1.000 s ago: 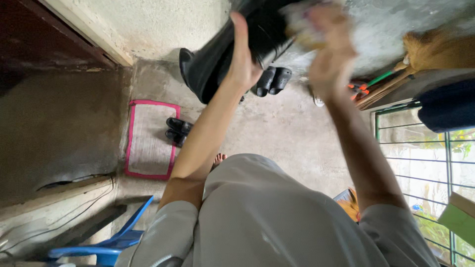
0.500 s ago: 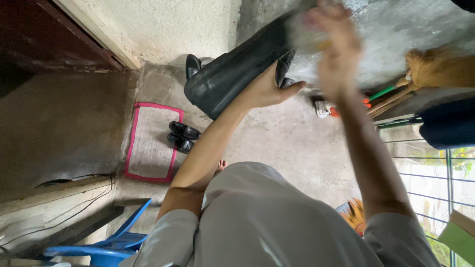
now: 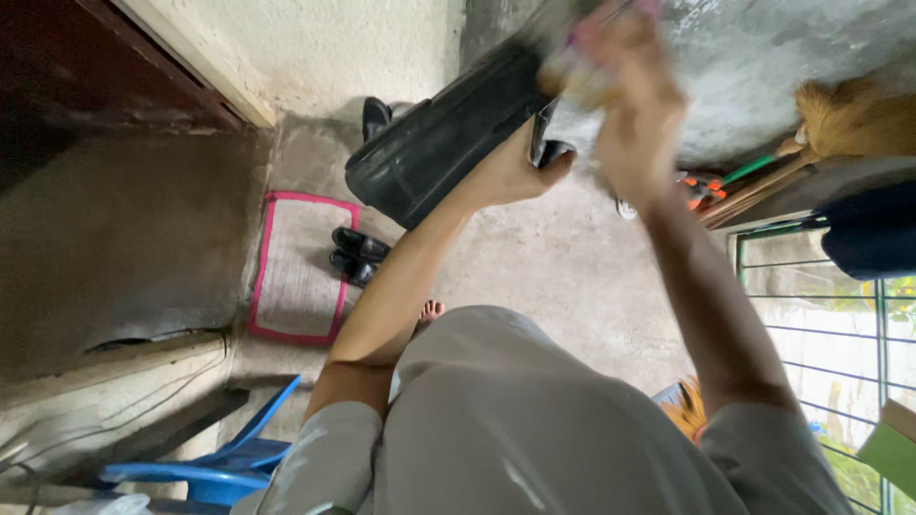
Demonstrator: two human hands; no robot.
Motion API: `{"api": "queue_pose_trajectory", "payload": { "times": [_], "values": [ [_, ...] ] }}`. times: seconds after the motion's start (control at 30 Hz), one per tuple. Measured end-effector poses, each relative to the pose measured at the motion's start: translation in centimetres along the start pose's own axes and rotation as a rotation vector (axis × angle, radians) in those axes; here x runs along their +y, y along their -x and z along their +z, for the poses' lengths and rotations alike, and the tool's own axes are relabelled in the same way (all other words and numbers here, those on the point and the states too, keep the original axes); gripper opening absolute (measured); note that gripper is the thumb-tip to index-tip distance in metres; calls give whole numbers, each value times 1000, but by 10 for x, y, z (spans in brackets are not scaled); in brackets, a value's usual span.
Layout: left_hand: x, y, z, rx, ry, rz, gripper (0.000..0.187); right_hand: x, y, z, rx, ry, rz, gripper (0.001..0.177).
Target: The person cleans a series of shoes by hand using a cloth and a spray, wiping down the exterior surfaces of clogs, sandals, and formal shoes.
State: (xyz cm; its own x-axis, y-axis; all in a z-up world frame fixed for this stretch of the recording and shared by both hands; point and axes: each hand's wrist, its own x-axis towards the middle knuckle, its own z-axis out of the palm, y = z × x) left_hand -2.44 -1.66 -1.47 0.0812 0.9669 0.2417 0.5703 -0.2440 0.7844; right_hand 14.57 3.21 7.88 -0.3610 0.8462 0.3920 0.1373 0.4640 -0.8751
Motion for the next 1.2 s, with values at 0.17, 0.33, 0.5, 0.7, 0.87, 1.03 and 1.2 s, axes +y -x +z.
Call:
{"api": "queue_pose_trajectory", "payload": {
  "times": [0.17, 0.33, 0.5, 0.7, 0.87, 1.03, 1.2],
  "values": [
    [-48, 3, 28, -25, 1226, -122, 65, -23, 34, 35, -278, 569, -723, 37],
    [-14, 8, 8, 141, 70, 355, 61, -11, -3, -15, -51, 405, -560, 46],
    [2, 6, -6, -57, 797, -50, 69, 19, -13, -53, 130, 337, -452, 58],
    [4, -11, -31, -20, 1694, -54, 63, 61, -14, -41, 314, 200, -235, 43],
    [32, -27, -34, 101, 2041, -30, 75, 32, 8, 19, 282, 229, -417, 67],
    [10, -47, -60, 73, 1959, 182, 82, 17, 65, 80, 153, 123, -468, 53],
    [-12, -50, -75, 160, 2079, 221, 73, 57, 101, 79, -70, 184, -534, 41]
  ]
}}
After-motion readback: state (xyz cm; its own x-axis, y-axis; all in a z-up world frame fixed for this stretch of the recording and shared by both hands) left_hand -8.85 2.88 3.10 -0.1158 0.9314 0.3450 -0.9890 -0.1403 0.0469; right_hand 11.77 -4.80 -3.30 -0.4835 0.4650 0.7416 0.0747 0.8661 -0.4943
